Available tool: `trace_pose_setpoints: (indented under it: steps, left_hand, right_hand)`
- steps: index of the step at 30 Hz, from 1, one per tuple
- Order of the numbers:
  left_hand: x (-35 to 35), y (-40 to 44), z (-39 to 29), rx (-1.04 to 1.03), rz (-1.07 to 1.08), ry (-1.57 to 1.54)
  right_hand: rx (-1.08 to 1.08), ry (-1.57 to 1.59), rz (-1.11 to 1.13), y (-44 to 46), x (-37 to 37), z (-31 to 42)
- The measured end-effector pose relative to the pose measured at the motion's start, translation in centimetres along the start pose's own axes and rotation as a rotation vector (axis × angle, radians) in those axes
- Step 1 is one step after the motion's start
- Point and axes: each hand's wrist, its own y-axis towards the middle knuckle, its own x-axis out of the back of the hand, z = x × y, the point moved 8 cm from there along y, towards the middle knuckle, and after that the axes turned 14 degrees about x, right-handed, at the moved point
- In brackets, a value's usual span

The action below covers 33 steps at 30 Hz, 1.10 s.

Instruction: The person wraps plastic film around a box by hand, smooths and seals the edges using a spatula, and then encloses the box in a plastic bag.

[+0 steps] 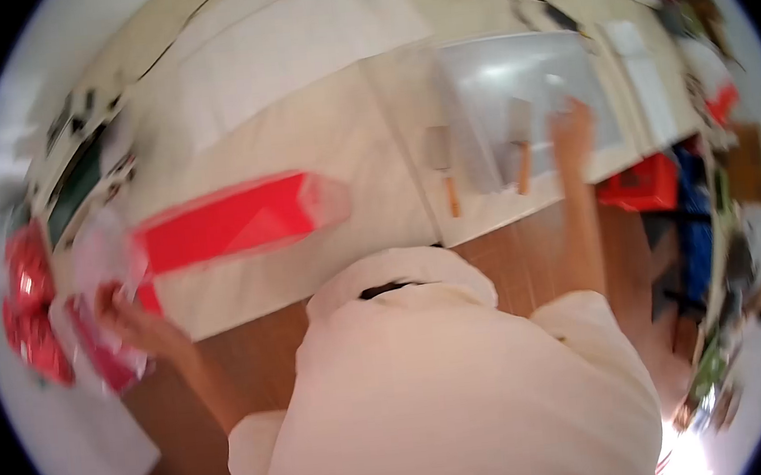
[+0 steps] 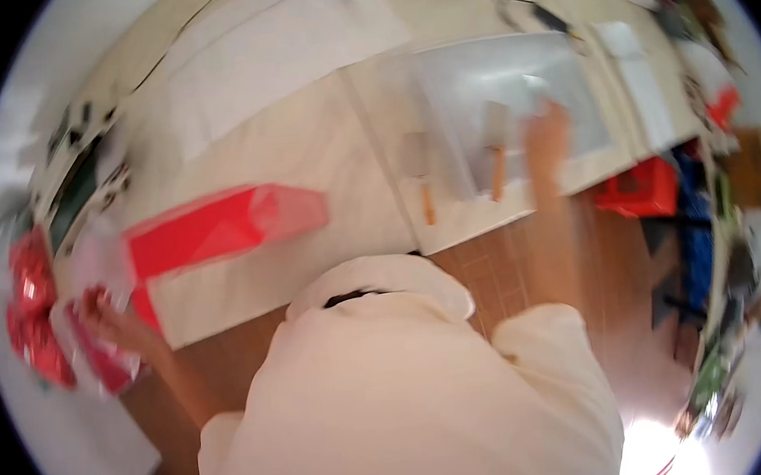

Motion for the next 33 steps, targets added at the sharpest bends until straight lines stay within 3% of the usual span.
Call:
trace_pose_setpoints:
  steps: [2, 3, 6, 10, 12, 14, 15, 18, 23, 25, 26, 28, 33]
  left_hand:
    - [-2.6, -2.4, -4.8, -0.084, 0.174, -0.037]
    - [-4.6, -4.3, -9.0, -0.224, 0.238, -0.021]
    - [-10.3, -8.8, -16.5, -0.282, 0.439, 0.165]
    - [-15.1, -11.8, -17.2, -0.203, 0.686, 0.526]
    - [-16.0, -12.8, -16.7, -0.232, 0.706, 0.669]
    - [-16.2, -13.4, -16.0, -0.256, 0.712, 0.809]
    - [-16.0, -13.6, -15.7, -0.238, 0.737, 0.837]
    - [-15.0, -13.8, -14.8, -0.266, 0.714, 0.815]
    - [-13.3, -11.5, -13.8, -0.483, 0.518, 0.858]
    - [-13.1, -10.0, -11.7, -0.131, 0.623, 0.497]
    - [-13.0, -10.1, -12.1, -0.131, 0.624, 0.504]
    - [-13.8, -11.5, -9.4, 0.380, 0.907, 0.526]
    - [-15.0, -12.8, -11.3, 0.199, 0.921, 0.503]
  right_hand:
    - [-0.030, -0.466, 0.184, -1.0, -2.9, -9.9]
    - [-0.099, -0.549, 0.280, -0.7, -2.2, -10.0]
    - [-0.196, -0.523, 0.374, -0.4, -1.9, -9.1]
    - [-0.175, -0.457, 0.473, -1.3, -5.5, -11.4]
    - [-0.176, -0.420, 0.500, -2.2, -6.7, -11.7]
    - [-0.383, -0.226, 0.394, -2.1, -5.8, -11.6]
    - [-0.380, -0.216, 0.402, -1.9, -5.4, -10.6]
    - [-0.318, 0.077, 0.101, -0.9, -1.2, -5.7]
    - [-0.168, 0.495, 0.081, 0.1, 0.7, 3.6]
    - [-0.184, 0.670, 0.295, 0.4, 0.4, 7.3]
    - [-0.187, 0.676, 0.300, 0.3, 0.4, 8.5]
    - [0.107, 0.807, 0.315, 0.8, 0.8, 12.9]
    - [0.402, 0.897, 0.358, 0.5, 2.1, 18.4]
